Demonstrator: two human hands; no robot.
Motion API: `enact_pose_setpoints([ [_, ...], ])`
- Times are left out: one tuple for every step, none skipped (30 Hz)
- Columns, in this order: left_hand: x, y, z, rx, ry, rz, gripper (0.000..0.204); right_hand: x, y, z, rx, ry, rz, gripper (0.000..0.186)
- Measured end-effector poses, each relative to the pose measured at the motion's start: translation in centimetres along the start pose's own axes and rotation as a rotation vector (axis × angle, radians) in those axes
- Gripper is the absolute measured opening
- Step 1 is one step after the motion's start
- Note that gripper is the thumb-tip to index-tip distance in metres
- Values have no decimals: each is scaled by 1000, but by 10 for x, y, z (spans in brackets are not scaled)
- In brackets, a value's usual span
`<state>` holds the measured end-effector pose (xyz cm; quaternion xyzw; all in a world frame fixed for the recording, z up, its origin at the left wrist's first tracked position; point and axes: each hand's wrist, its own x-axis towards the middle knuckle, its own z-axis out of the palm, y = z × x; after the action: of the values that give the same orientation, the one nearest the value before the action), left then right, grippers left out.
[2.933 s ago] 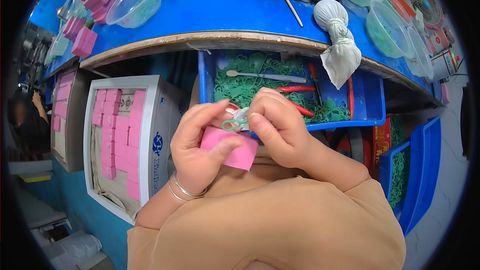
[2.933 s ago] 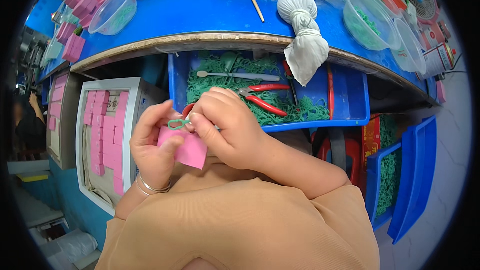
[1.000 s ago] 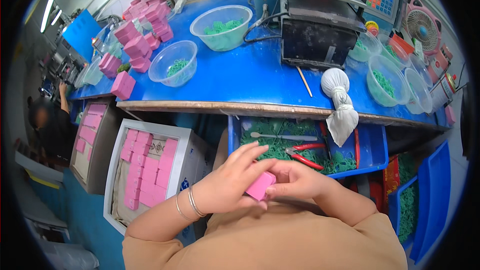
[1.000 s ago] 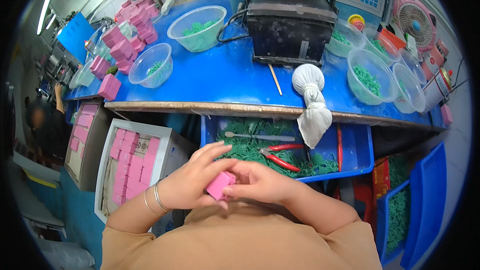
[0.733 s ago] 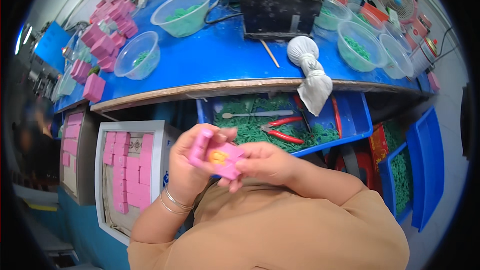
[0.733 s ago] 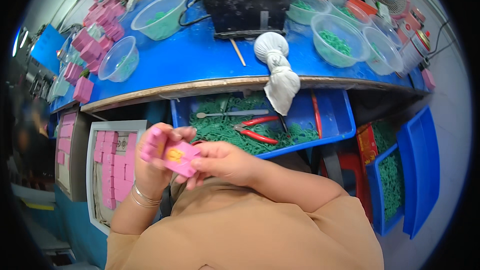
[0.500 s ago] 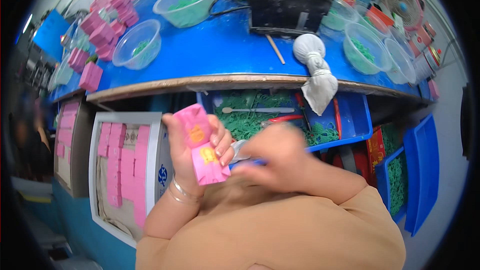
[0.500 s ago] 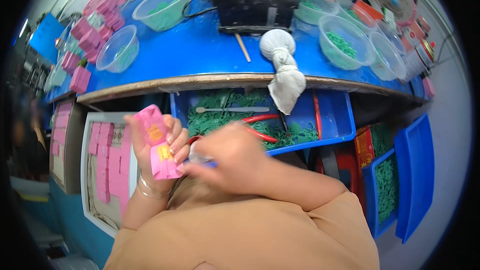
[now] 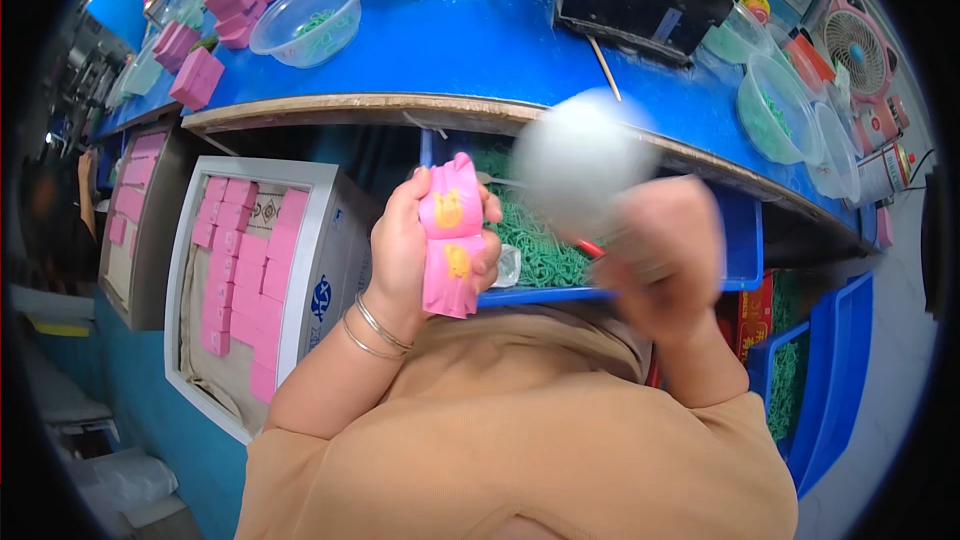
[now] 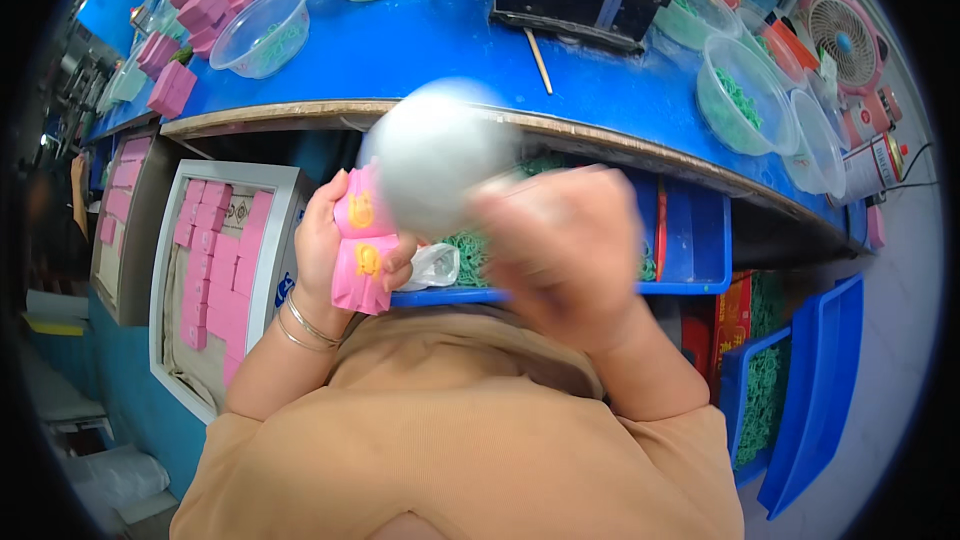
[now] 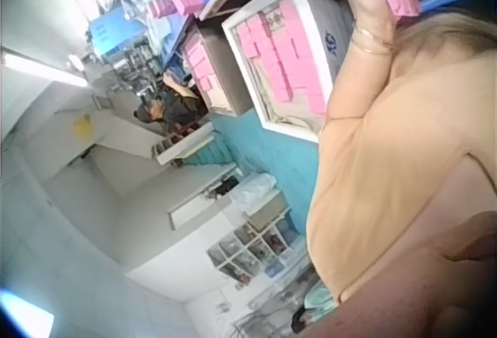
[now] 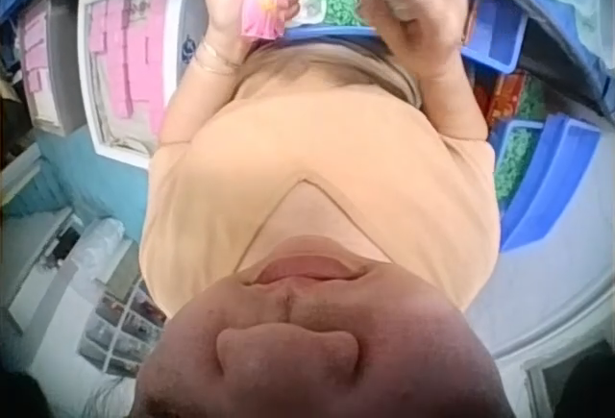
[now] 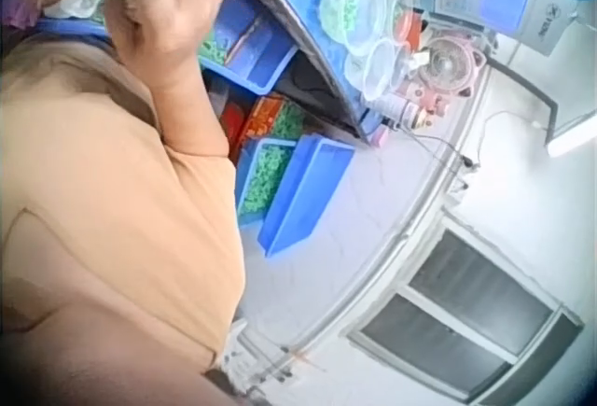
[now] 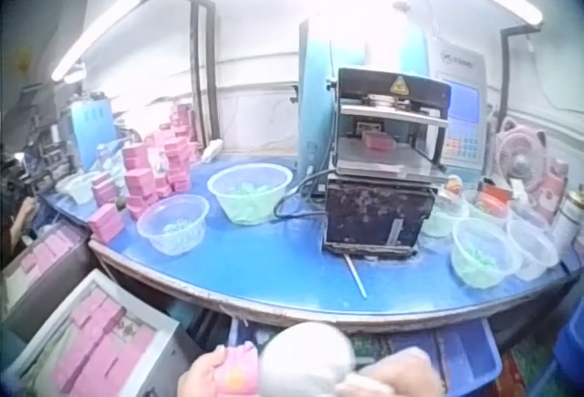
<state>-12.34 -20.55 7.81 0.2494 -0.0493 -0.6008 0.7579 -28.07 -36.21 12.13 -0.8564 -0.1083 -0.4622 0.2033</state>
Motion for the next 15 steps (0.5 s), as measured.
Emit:
enact_pose_setpoints([
  [-4,-5,27,143,266,119,49,2,-10,8,-30,-218,13,46],
  [-4,-7,27,198,284,158,51,-8,-14,26,-33,-259,26,46],
  [-4,-9,26,253,301,196,54,-8,-14,21,-38,-255,28,46],
  [-4,-5,20,256,305,209,54,-6,-8,16,0,-209,79,47],
  [-9,-1,13,297,217,180,57,-6,-6,10,41,-168,136,49],
  [-13,2,9,338,130,149,60,-2,-7,4,136,-28,152,49],
  [-16,7,19,308,177,123,65,-9,-13,5,253,234,237,47],
  [-16,12,12,328,52,134,63,-11,-22,14,404,433,280,47],
  [-16,16,6,347,-73,144,60,-10,-31,23,554,633,319,47],
  [-15,13,12,349,-80,149,60,-8,-31,15,375,225,214,48],
  [-9,3,24,484,84,382,57,-8,-28,5,178,-172,117,48],
  [-6,-4,30,612,249,616,54,-22,-25,28,212,-225,86,48],
  [-13,1,19,766,145,657,48,-29,-24,31,244,-240,160,45],
  [-9,-4,13,693,175,691,49,-30,-18,26,223,-180,193,43],
  [-5,-8,10,618,206,724,49,-27,-8,19,201,-122,227,42],
])
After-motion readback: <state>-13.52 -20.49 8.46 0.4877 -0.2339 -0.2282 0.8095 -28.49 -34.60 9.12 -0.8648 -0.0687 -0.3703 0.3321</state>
